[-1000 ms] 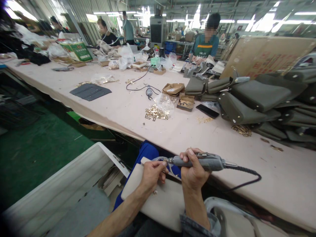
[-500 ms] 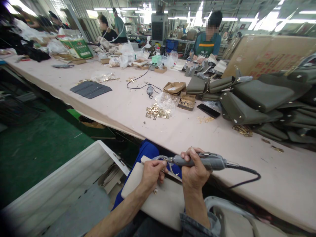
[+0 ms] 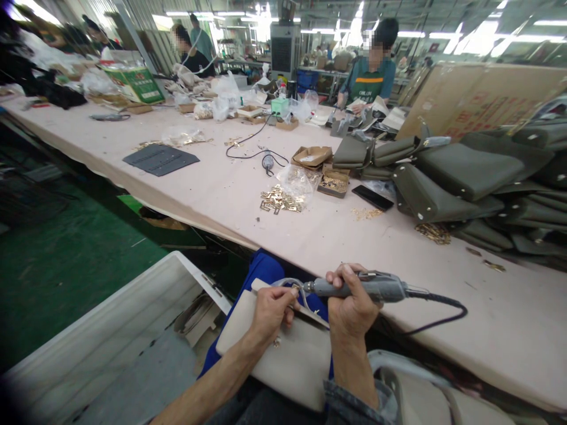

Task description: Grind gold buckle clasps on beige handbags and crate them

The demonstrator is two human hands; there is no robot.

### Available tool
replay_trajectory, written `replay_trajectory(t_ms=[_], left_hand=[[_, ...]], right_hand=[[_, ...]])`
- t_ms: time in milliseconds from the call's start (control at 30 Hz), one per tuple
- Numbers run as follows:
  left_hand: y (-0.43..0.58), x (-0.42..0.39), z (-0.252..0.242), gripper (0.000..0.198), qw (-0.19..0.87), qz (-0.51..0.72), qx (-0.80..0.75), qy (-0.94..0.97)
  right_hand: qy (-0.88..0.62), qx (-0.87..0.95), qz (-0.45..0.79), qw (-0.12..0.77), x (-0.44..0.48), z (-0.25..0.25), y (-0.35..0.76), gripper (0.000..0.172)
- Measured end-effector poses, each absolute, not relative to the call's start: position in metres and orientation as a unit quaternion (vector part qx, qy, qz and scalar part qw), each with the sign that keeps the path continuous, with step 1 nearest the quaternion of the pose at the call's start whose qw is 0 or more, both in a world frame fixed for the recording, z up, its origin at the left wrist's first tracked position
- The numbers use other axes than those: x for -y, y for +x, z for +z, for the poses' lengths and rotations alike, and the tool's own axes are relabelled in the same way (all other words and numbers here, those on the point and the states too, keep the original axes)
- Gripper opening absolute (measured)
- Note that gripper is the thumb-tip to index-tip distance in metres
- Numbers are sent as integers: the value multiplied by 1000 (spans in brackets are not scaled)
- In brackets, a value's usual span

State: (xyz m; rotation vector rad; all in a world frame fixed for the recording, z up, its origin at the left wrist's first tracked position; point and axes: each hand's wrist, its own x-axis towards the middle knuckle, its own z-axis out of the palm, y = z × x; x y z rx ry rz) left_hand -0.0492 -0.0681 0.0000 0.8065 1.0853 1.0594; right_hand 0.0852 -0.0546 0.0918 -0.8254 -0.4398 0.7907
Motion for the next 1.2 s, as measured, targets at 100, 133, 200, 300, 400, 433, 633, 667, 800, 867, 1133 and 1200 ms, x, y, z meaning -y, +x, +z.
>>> replay_trajectory(t_ms=[100,133,200,300,400,433,633,667,800,867,1133,1200], left_hand=[[-50,68,1,38,651,459,-481,366],[-50,68,1,38,652,458,-480,368],[-50,67,4,37,653,457,-479,368],[-50,67,7,36,652,456,-484,364],[-50,67,7,37,651,451,-487,368],[-50,68,6,37,651,451,-485,371],[-52,69,3,36,649,451,-482,378],[-52,69,3,36,650,449,-482,380],[-52,69,-1,36,650,444,-483,384],[-52,69,-3,35,653,445,-480,380],[-53,69,0,36,653,450,-473,384],[-53,69,0,37,655,445,-474,385]], right_hand=[[-386,206,373,818,55,92,85,20],[-386,205,373,818,55,92,85,20],[-384,202,377,819,55,91,85,19],[-380,198,383,818,55,90,86,18],[-380,199,385,817,54,90,87,18],[-379,199,387,816,54,90,87,19],[-384,206,389,811,54,88,90,19],[-385,208,388,811,54,88,90,19],[-384,219,384,811,55,90,89,20],[-385,230,382,808,56,92,87,21],[-391,257,369,803,60,100,81,17],[-390,256,367,805,61,101,80,17]])
